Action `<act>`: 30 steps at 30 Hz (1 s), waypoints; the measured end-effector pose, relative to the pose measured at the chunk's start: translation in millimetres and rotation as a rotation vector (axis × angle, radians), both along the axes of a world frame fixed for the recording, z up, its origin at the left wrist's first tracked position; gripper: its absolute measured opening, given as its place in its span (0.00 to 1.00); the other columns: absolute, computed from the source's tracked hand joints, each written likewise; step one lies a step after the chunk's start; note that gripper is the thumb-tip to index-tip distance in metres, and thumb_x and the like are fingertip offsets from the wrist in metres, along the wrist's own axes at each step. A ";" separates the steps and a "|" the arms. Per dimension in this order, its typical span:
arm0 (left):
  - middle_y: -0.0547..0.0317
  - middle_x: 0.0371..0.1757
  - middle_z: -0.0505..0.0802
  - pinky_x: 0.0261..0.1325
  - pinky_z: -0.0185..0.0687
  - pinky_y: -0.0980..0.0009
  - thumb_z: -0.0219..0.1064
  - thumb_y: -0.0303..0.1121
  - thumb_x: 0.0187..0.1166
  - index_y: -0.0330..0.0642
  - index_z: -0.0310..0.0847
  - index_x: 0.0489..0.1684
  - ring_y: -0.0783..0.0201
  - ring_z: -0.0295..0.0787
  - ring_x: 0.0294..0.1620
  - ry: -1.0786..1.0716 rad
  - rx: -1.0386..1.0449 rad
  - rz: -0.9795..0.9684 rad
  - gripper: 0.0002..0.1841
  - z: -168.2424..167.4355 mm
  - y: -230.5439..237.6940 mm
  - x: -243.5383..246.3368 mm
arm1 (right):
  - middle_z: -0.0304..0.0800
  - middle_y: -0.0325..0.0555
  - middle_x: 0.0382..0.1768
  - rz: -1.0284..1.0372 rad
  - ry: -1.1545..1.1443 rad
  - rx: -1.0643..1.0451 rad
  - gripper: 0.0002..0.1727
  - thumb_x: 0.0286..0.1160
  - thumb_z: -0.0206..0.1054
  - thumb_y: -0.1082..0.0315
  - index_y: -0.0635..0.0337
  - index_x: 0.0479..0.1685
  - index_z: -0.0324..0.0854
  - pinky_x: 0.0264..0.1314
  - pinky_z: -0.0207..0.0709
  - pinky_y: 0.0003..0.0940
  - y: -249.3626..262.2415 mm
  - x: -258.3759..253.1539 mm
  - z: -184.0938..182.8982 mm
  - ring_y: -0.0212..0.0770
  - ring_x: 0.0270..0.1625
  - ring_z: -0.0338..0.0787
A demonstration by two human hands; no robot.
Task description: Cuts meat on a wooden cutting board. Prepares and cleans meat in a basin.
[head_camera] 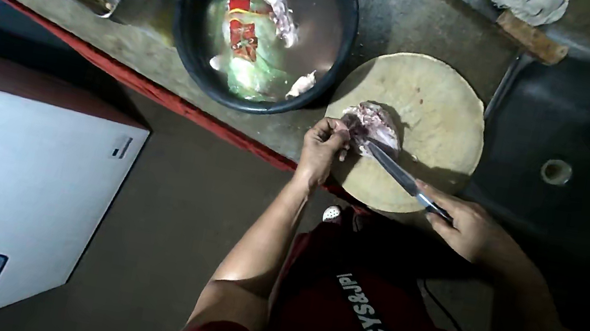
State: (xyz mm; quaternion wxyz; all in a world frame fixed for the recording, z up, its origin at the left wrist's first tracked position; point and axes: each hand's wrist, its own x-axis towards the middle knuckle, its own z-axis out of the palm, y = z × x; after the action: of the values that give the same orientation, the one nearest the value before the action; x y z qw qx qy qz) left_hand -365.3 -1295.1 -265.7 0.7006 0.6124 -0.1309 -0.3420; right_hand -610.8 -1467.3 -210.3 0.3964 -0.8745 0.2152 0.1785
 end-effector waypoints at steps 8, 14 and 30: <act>0.59 0.43 0.91 0.23 0.73 0.84 0.52 0.27 0.87 0.50 0.77 0.44 0.76 0.79 0.22 0.071 -0.079 -0.090 0.08 43.4 -0.2 -5.4 | 0.81 0.49 0.78 -0.125 -0.203 0.140 0.30 0.84 0.60 0.63 0.46 0.88 0.69 0.74 0.80 0.43 -18.1 -31.6 -9.3 0.41 0.70 0.88; 0.67 0.30 0.84 0.25 0.75 0.81 0.49 0.34 0.93 0.47 0.77 0.48 0.77 0.76 0.21 -0.057 0.203 -0.047 0.10 49.9 -61.2 -13.0 | 0.87 0.59 0.69 -0.229 -0.270 -0.037 0.31 0.84 0.60 0.69 0.47 0.88 0.69 0.69 0.81 0.52 -66.3 -26.9 -33.7 0.54 0.64 0.90; 0.39 0.62 0.89 0.72 0.78 0.54 0.56 0.23 0.85 0.30 0.82 0.61 0.49 0.87 0.65 -0.649 0.765 -0.273 0.14 3.4 -249.8 99.4 | 0.88 0.68 0.53 0.078 -0.361 -0.341 0.29 0.78 0.63 0.72 0.42 0.80 0.80 0.45 0.85 0.59 -135.4 4.2 -81.2 0.67 0.50 0.91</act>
State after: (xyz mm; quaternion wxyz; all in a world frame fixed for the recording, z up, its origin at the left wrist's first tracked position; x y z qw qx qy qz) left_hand -266.0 -1544.9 -262.3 0.2989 0.8765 -0.2859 -0.2463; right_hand -606.5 -1602.6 -291.6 0.2680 -0.9541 0.1338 -0.0043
